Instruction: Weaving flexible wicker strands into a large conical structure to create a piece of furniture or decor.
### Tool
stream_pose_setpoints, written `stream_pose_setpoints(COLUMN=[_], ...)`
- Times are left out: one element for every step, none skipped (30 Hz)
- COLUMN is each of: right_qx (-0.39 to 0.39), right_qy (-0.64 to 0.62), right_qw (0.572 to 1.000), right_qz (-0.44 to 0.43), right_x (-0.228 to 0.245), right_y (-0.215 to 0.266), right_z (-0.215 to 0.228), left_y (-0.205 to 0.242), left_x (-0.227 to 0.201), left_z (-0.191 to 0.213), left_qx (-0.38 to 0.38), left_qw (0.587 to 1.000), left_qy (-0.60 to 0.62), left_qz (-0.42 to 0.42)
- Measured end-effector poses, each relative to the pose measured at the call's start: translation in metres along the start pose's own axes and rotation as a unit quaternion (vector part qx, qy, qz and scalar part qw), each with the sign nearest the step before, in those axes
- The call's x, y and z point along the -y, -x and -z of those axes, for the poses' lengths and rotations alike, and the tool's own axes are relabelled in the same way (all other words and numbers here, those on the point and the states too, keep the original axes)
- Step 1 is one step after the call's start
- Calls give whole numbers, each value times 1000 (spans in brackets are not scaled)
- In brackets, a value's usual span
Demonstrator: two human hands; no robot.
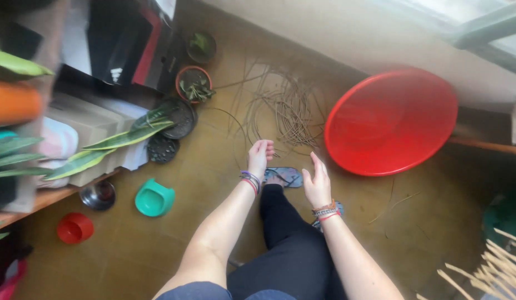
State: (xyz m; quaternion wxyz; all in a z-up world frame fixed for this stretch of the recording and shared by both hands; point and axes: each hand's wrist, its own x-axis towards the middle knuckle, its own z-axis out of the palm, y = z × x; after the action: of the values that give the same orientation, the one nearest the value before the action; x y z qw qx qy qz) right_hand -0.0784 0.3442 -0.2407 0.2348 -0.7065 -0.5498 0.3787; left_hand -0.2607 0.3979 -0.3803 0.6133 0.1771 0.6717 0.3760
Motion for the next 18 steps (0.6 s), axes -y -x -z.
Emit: stream_pose_setpoints(right_qx=[8, 18, 29, 37, 40, 42, 47, 49, 51, 56, 62, 67, 71, 68, 64, 67, 66, 65], right_qy=[5, 2, 0, 5, 1, -4, 3, -11, -24, -16, -43, -69, -65, -90, -116, -113, -126, -139], right_qw=[1000, 1000, 999, 998, 998, 997, 996, 995, 994, 992, 990, 987, 985, 983, 981, 980, 977, 975], right_qz=[-6, -22, -39, -46, -57, -68, -76, -86, -98, -108, -119, -130, -141, -143, -143, -152, -157, -162], right_x=[-12, -24, -38, -47, -57, -67, -74, -80, -87, -91, -96, -99, -107, -113, -119, -119, -119, -116], right_y=[-11, -21, -30, -41, -50, -58, -66, -74, -79, -85, -91, -96, -99, -101, -102, -101, -103, -105], right_z=[-7, -14, -20, -26, -32, -37, -40, -43, -45, -47, -48, -48, -52, -53, -55, -53, -54, -53], left_y=[-16, -31, -45, -75, -102, -129, -159, -188, -213, -228, -241, -254, -259, -262, -266, -276, -292, -307], left_x=[7, 14, 23, 45, 68, 93, 114, 136, 161, 166, 171, 175, 172, 168, 162, 183, 197, 210], left_z=[-3, -7, -11, -16, -22, -29, -37, -45, -53, -62, -71, -80, -89, -99, -107, -113, -118, -124], left_qx=[-3, -14, -23, -24, -35, -45, -42, -33, -21, -16, -21, -25, -21, -29, -39, -36, -45, -55], left_qw=[1000, 997, 989, 989, 980, 967, 969, 962, 951, 951, 951, 950, 949, 954, 959, 957, 954, 951], left_qy=[3, -69, -140, -138, -190, -242, -239, -269, -298, -296, -297, -298, -298, -281, -265, -266, -274, -281], left_qz=[10, -22, -51, -39, -50, -60, -50, 11, 73, 85, 88, 91, 103, 101, 97, 108, 112, 116])
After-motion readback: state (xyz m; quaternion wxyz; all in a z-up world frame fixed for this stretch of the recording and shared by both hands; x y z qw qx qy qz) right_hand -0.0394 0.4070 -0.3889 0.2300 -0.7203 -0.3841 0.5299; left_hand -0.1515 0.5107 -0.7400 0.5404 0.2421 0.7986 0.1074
